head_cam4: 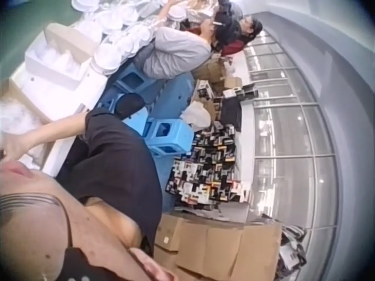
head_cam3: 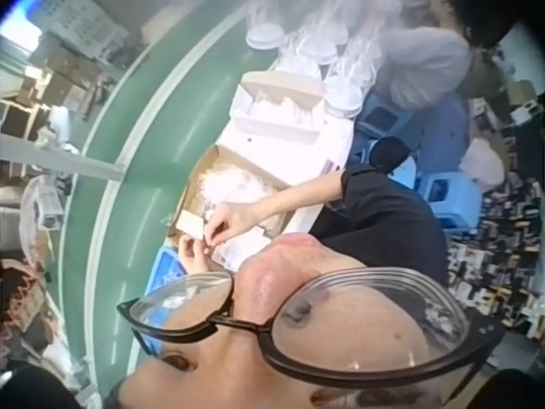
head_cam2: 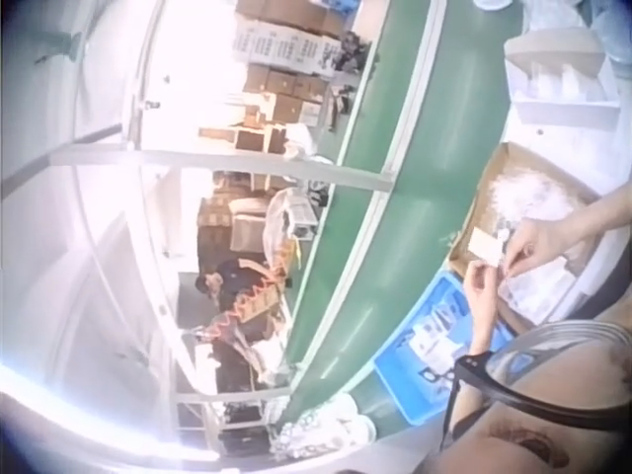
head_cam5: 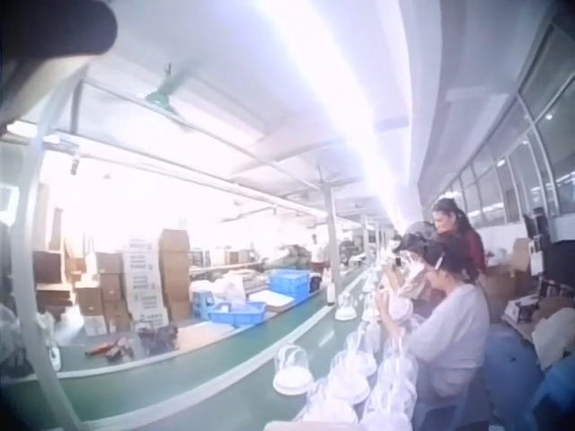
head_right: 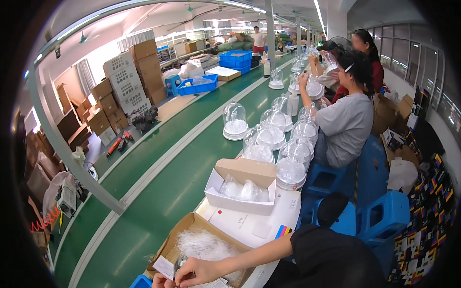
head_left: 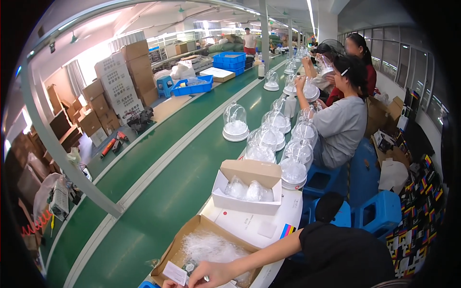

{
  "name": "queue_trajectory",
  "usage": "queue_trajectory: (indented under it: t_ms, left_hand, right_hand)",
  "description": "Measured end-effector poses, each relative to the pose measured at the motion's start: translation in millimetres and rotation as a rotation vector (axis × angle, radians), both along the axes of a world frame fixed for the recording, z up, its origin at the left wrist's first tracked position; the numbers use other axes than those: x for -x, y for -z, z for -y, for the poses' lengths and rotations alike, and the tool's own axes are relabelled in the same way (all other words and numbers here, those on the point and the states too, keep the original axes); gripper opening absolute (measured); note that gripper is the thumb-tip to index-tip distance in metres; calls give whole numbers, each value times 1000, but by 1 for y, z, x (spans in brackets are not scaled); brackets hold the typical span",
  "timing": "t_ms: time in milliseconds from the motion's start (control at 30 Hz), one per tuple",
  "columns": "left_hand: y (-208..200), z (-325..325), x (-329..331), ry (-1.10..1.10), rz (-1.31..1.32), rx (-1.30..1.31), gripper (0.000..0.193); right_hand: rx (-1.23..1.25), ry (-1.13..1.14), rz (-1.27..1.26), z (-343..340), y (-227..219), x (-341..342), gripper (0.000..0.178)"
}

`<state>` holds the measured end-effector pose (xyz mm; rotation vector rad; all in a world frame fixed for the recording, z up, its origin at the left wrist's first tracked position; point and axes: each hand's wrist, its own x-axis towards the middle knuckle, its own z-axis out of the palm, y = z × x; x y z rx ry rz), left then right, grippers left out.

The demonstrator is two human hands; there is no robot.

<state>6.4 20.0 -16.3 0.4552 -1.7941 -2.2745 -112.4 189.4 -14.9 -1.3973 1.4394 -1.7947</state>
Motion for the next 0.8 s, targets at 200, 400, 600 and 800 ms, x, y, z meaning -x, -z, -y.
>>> queue_trajectory:
  t_ms: [200,400,600,800]
  left_hand:
    - [-34,-18,5,15,-231,874,9]
    - [-18,-15,-5,36,-40,608,4]
    - [-1,-15,-9,1,-56,301,8]
    - [14,0,0,-55,18,86,10]
  right_hand:
    - [28,-87,268,4,11,-4,12]
    - [30,12,352,0,2,-5,11]
    - [-7,11,216,2,7,-5,11]
    - [12,-13,236,0,0,-7,14]
